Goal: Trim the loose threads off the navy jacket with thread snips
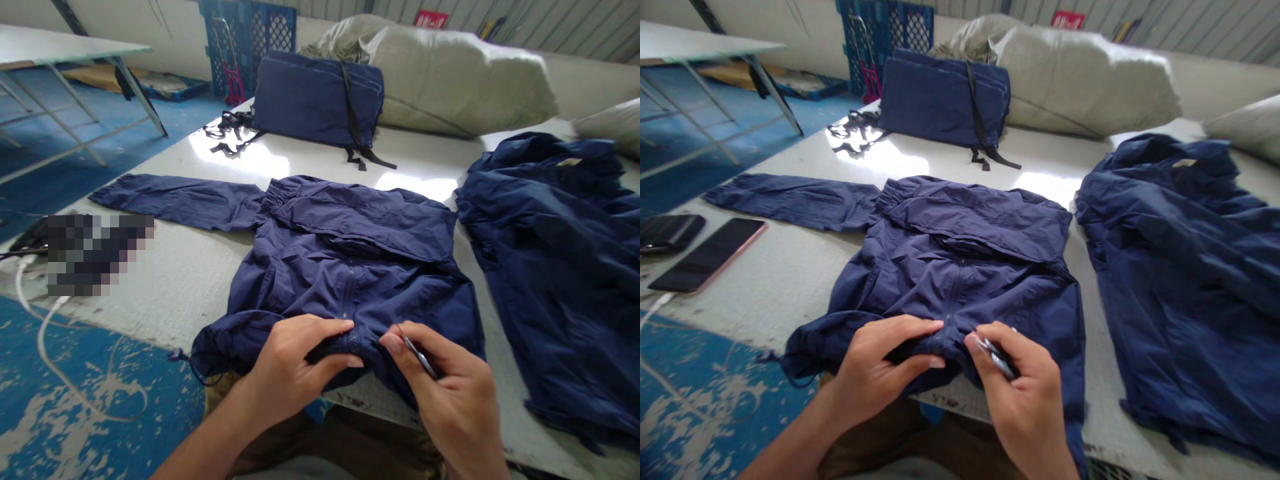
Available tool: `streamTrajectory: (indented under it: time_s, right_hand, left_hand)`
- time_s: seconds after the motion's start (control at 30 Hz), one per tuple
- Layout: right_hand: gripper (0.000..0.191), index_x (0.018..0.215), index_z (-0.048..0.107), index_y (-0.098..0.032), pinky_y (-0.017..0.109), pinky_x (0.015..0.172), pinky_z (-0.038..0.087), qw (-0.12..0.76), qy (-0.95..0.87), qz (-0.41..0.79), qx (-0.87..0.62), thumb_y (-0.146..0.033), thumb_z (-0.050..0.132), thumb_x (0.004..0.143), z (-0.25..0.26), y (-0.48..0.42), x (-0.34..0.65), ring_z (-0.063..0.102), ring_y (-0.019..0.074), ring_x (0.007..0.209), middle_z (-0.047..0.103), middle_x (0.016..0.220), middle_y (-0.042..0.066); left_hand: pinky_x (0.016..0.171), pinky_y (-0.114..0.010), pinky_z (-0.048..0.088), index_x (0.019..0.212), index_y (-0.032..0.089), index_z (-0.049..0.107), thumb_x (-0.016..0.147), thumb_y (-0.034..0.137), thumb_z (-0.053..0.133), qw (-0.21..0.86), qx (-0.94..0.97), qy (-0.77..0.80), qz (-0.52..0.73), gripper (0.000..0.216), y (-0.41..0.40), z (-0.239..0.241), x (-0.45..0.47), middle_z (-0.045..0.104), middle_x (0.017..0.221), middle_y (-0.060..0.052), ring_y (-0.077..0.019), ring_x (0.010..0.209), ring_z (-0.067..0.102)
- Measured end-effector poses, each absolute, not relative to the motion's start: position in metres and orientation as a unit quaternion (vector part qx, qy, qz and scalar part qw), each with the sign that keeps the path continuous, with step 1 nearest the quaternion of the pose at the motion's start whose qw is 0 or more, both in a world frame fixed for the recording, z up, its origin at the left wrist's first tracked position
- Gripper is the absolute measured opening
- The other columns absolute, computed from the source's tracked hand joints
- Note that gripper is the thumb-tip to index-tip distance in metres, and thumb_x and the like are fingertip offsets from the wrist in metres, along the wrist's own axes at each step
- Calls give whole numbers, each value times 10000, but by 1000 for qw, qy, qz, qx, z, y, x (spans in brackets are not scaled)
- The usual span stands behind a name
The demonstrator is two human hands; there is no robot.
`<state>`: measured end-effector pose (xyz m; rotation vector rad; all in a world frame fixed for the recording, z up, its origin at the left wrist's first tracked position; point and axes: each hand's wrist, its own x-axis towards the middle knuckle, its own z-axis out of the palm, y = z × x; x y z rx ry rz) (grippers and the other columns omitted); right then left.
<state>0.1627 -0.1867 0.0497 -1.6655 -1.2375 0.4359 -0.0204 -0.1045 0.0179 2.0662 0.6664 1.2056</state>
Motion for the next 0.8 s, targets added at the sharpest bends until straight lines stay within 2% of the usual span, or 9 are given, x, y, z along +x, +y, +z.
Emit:
streamTrajectory:
  time_s: [0.17,0.33,0.5,0.67,0.8]
  right_hand:
    - [274,734,736,-200,193,523,508,480,-512,197,-684,-403,711,917,53,-187,160,612,131,560,680,665,4]
    - [228,923,796,-214,223,637,604,476,-512,242,-672,-407,827,808,48,-189,157,714,175,663,768,805,29]
    - [163,841,817,-231,232,615,576,468,-540,248,-654,-381,763,877,46,-187,160,735,190,685,798,794,33]
    - [225,781,788,-216,218,581,524,464,-527,257,-664,-401,738,900,47,-185,160,684,160,626,758,734,13]
    - [256,780,782,-211,206,544,482,465,-518,260,-669,-422,724,913,47,-185,158,637,137,593,725,713,4]
  left_hand:
    - [736,-277,621,1054,156,797,902,399,787,350,784,234,455,287,-101,17,-21,821,861,-93,-200,760,777]
    - [666,-269,556,953,143,802,956,416,720,366,781,226,454,285,-99,18,-21,771,759,-82,-181,692,707]
    - [652,-261,503,861,154,802,1012,457,628,426,770,233,415,380,-96,21,-22,761,725,-66,-165,676,669]
    - [665,-265,503,886,125,815,1088,479,441,488,739,247,395,553,-94,19,-23,771,744,-87,-170,687,694]
    - [707,-275,529,964,130,822,1054,514,506,521,722,254,378,506,-94,21,-25,804,828,-96,-197,756,740]
